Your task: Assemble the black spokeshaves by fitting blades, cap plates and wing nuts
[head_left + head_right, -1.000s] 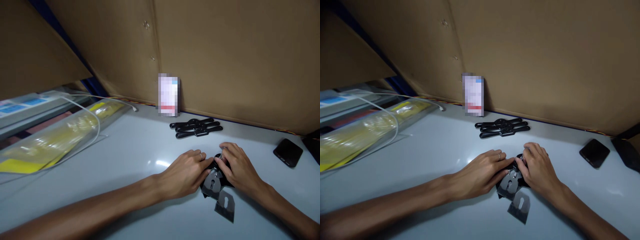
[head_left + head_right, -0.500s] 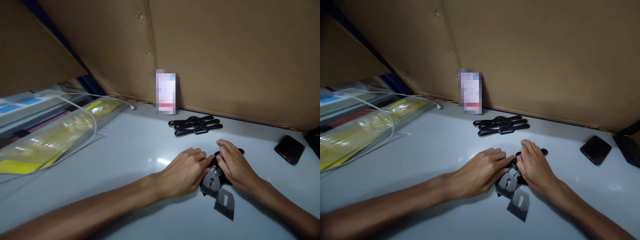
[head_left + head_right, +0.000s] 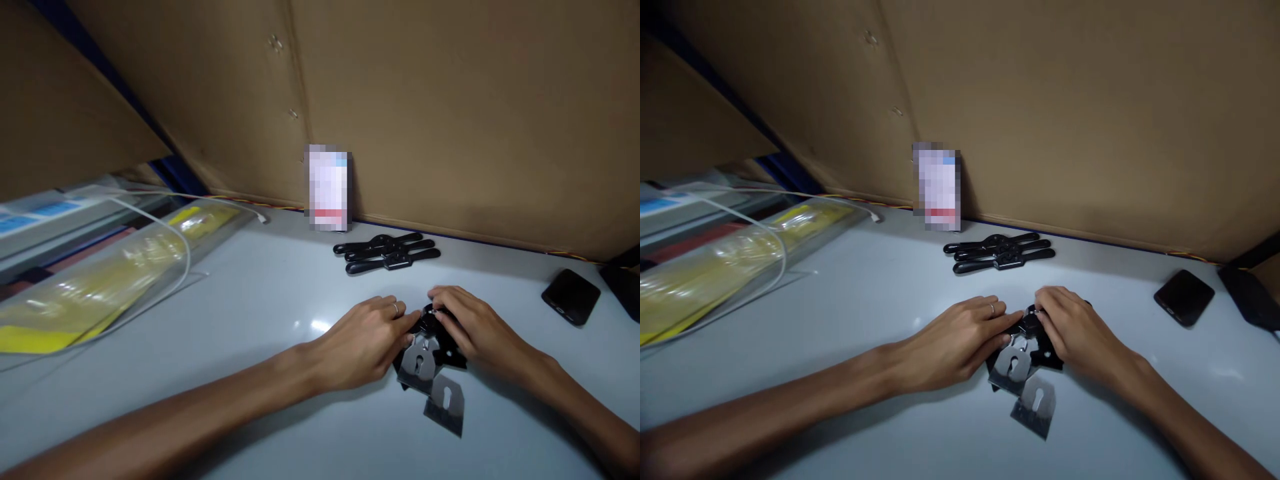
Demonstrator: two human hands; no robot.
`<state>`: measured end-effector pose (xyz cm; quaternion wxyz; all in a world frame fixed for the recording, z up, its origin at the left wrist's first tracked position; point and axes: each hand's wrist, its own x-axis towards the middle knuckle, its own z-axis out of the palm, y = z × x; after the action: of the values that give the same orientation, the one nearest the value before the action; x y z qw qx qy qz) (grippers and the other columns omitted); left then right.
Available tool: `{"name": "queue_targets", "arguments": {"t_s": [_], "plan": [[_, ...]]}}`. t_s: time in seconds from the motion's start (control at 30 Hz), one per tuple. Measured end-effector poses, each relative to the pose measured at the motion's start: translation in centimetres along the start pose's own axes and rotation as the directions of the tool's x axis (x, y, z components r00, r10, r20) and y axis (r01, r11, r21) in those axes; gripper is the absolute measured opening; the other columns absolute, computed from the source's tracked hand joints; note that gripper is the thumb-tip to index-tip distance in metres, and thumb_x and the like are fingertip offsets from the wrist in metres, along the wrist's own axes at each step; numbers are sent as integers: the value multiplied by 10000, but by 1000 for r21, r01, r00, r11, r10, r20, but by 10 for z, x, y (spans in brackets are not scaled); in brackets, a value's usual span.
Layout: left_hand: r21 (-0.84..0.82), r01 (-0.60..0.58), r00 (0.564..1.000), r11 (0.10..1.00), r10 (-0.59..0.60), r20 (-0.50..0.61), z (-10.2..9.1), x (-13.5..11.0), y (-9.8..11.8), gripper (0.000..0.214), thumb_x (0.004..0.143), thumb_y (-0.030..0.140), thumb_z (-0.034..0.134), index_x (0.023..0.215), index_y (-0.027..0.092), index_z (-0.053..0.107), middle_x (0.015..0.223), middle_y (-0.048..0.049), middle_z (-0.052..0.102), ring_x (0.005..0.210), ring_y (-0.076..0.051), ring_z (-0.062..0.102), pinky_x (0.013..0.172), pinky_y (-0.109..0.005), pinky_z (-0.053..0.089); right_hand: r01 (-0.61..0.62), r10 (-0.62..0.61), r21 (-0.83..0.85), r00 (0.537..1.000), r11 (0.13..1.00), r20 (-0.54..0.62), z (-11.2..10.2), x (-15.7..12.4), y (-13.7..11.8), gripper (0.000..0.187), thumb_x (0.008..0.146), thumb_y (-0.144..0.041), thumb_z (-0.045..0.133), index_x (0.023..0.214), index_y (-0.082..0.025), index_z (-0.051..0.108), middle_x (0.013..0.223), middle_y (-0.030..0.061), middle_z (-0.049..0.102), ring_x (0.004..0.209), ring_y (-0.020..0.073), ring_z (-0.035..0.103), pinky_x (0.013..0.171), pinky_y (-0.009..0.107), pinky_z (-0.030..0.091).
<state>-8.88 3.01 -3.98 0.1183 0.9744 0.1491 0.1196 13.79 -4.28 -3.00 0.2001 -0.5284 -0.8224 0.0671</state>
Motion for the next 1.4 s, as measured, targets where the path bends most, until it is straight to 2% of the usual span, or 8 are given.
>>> {"name": "queue_targets", "arguments": {"t_s": [0.2,0.4,0.5,0.6,0.8,1.03,1.23,1.4], "plan": [[43,-5,1000,999,6,-21,0,-3,-7,286,1005,190,403,1151,136,644,857,-74,624,794,-226,562,722,-367,491,183,-181,9,975,983,-128,3,-7,9,356,907,26,430,967,-209,692,1318,135,620,1311,263,530,1019,482,524],[46,-8,1000,999,9,-17,0,-4,-10,326,1000,183,398,1229,126,622,852,-73,613,786,-229,563,708,-364,496,42,-51,-52,982,998,-184,3,-8,8,300,925,1,455,1035,-173,672,1273,161,632,1219,267,564,951,488,556],[41,-11,1000,999,12,-15,-1,-4,-9,315,1003,183,387,1190,127,634,834,-68,602,775,-228,557,699,-364,490,98,-105,-55,984,994,-142,5,-8,3,361,924,6,455,1148,-173,673,1288,163,623,1234,265,553,964,480,555],[33,-17,1000,999,18,-24,-1,-4,-9,310,1010,187,378,1170,133,638,825,-63,595,774,-225,555,699,-360,486,161,-166,-48,978,986,-124,5,-10,0,350,906,18,456,1058,-185,698,1306,158,614,1253,270,541,972,483,549],[38,-27,999,999,28,-43,0,-5,-9,320,1000,176,385,1192,134,637,822,-61,596,761,-221,554,685,-353,484,57,-69,-69,978,996,-195,4,-10,1,281,881,30,452,897,-175,644,1238,154,643,1179,274,577,894,470,571],[39,-25,999,999,27,-37,-2,-4,-9,312,1004,181,380,1160,135,646,817,-59,593,756,-224,551,678,-358,481,57,-67,-71,986,996,-155,5,-9,-1,365,927,-2,449,1150,-190,669,1280,145,623,1193,260,566,931,480,565],[46,-25,999,999,26,-39,-1,-5,-9,325,1003,176,395,1221,130,631,828,-60,596,758,-214,554,681,-341,475,127,-139,-73,972,989,-189,3,-8,-3,322,883,29,453,914,-178,696,1254,155,639,1190,275,573,902,472,575],[59,-26,999,998,28,-40,-2,-4,-8,338,1007,181,392,1238,117,631,832,-68,603,754,-219,555,677,-350,482,86,-101,-89,978,992,-183,2,-8,-3,379,899,13,454,1104,-198,692,1263,153,642,1184,274,586,905,495,578]]}}
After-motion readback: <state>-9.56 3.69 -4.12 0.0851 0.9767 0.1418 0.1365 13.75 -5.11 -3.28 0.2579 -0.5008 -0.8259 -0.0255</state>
